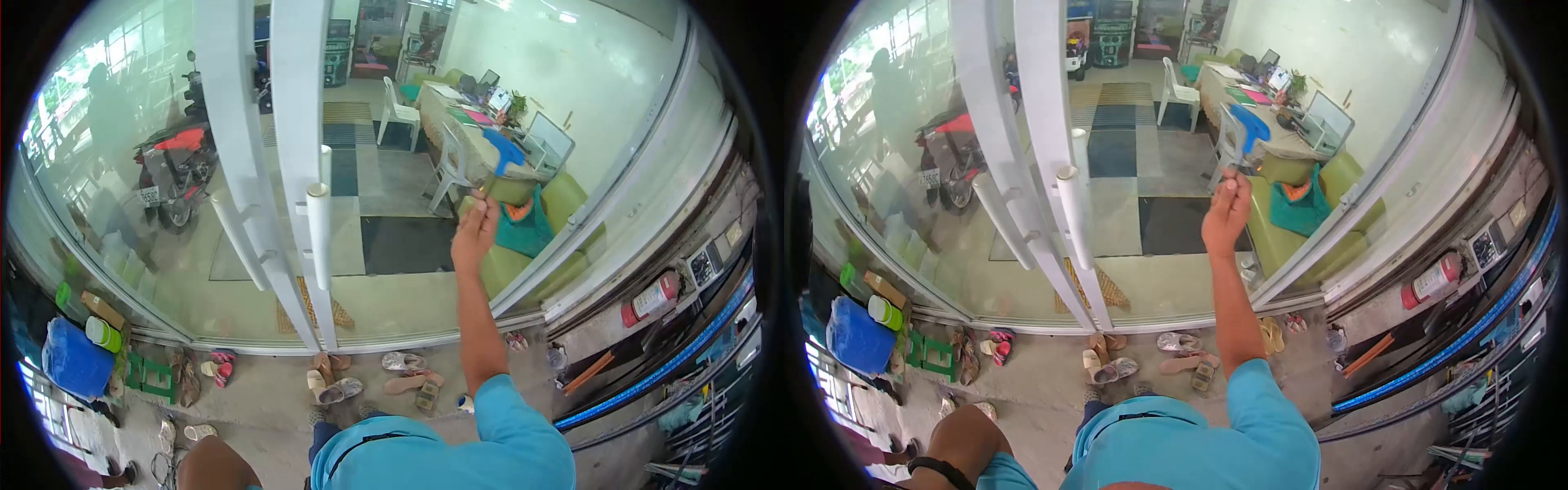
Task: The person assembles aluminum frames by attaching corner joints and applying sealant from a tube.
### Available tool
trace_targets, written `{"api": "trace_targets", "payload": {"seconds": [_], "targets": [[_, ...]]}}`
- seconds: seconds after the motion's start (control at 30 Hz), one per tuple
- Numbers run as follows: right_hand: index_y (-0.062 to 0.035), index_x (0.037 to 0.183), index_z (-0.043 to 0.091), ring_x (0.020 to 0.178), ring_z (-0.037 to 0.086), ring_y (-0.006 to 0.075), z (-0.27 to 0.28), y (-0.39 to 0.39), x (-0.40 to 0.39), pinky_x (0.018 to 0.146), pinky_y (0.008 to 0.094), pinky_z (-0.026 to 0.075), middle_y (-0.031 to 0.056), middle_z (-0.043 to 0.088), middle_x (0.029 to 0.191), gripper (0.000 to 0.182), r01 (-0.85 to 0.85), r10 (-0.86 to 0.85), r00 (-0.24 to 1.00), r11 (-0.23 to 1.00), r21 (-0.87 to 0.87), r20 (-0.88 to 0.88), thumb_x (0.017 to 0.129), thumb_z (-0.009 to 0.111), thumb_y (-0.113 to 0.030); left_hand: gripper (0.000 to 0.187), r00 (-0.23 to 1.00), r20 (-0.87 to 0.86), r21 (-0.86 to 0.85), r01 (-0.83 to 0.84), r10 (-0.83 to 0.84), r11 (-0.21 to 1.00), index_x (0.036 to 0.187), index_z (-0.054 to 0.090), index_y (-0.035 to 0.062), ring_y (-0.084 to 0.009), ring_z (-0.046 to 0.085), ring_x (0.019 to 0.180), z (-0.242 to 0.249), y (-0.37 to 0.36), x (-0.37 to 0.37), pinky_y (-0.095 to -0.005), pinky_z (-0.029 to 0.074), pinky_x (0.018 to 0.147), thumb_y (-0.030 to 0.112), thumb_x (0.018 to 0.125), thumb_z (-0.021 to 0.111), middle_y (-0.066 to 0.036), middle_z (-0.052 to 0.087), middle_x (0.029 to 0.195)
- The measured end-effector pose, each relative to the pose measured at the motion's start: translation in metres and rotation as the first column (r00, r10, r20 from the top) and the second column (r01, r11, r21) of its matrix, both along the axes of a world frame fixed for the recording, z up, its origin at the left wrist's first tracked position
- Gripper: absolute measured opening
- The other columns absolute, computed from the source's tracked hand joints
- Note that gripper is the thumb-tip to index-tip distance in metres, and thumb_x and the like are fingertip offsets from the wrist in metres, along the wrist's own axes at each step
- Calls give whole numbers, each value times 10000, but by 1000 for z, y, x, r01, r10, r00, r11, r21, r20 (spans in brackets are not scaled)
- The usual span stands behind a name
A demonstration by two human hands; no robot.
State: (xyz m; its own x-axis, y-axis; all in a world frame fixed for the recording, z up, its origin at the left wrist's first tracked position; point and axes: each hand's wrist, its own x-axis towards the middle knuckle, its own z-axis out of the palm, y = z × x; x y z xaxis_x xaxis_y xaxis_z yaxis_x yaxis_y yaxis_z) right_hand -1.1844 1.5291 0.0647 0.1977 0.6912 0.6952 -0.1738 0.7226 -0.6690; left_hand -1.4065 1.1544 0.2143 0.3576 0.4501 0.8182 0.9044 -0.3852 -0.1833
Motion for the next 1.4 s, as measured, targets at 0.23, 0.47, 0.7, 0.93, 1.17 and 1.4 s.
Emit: {"api": "trace_targets", "payload": {"seconds": [0.23,0.47,0.7,0.93,1.17,1.4], "targets": [[-37,1218,569,639,368,34,-7,0,-13,545,217,307,-39,445,779,241,79,-79,997,997,-7,-4,1140,449,-231,569,999,-14,-16,41,-41,999,1362,550,-30,-254,563,1229,3,25,-29,-407,478,1001,423,1020,572,-200,536,1398],[-67,1244,533,624,383,49,-11,-27,-35,526,226,314,-23,452,791,238,61,-61,993,998,4,-102,1137,462,-268,555,998,-12,-31,65,-65,997,1363,549,-29,-255,566,1223,6,49,-44,-408,480,997,409,1024,569,-198,539,1395],[-94,1103,470,680,424,85,-34,-63,-86,566,249,350,17,487,866,158,-121,131,984,989,89,-118,1125,465,-251,541,998,-20,-38,64,-65,997,1364,549,-29,-256,568,1217,11,60,-50,-409,483,993,396,1028,565,-197,541,1391],[-92,1128,408,718,395,69,-53,-75,-134,609,224,334,1,459,914,491,-256,231,962,947,192,146,890,837,-88,528,997,-6,-12,75,-75,997,1364,549,-28,-257,571,1211,9,66,-53,-410,485,989,382,1032,561,-195,544,1388],[-101,1160,453,670,344,43,-27,-83,-171,568,226,302,-41,425,819,666,-212,197,974,968,132,115,742,972,-105,515,997,14,74,78,-79,994,1365,549,-27,-258,574,1204,6,60,-63,-412,488,985,368,1035,557,-193,546,1385],[-83,1120,546,557,381,98,-23,-73,-171,495,275,351,-7,402,655,575,-119,81,968,982,150,236,712,949,-129,501,956,263,462,-5,-132,887,1365,549,-27,-259,577,1198,2,20,-106,-413,490,981,354,1039,554,-192,549,1382]]}}
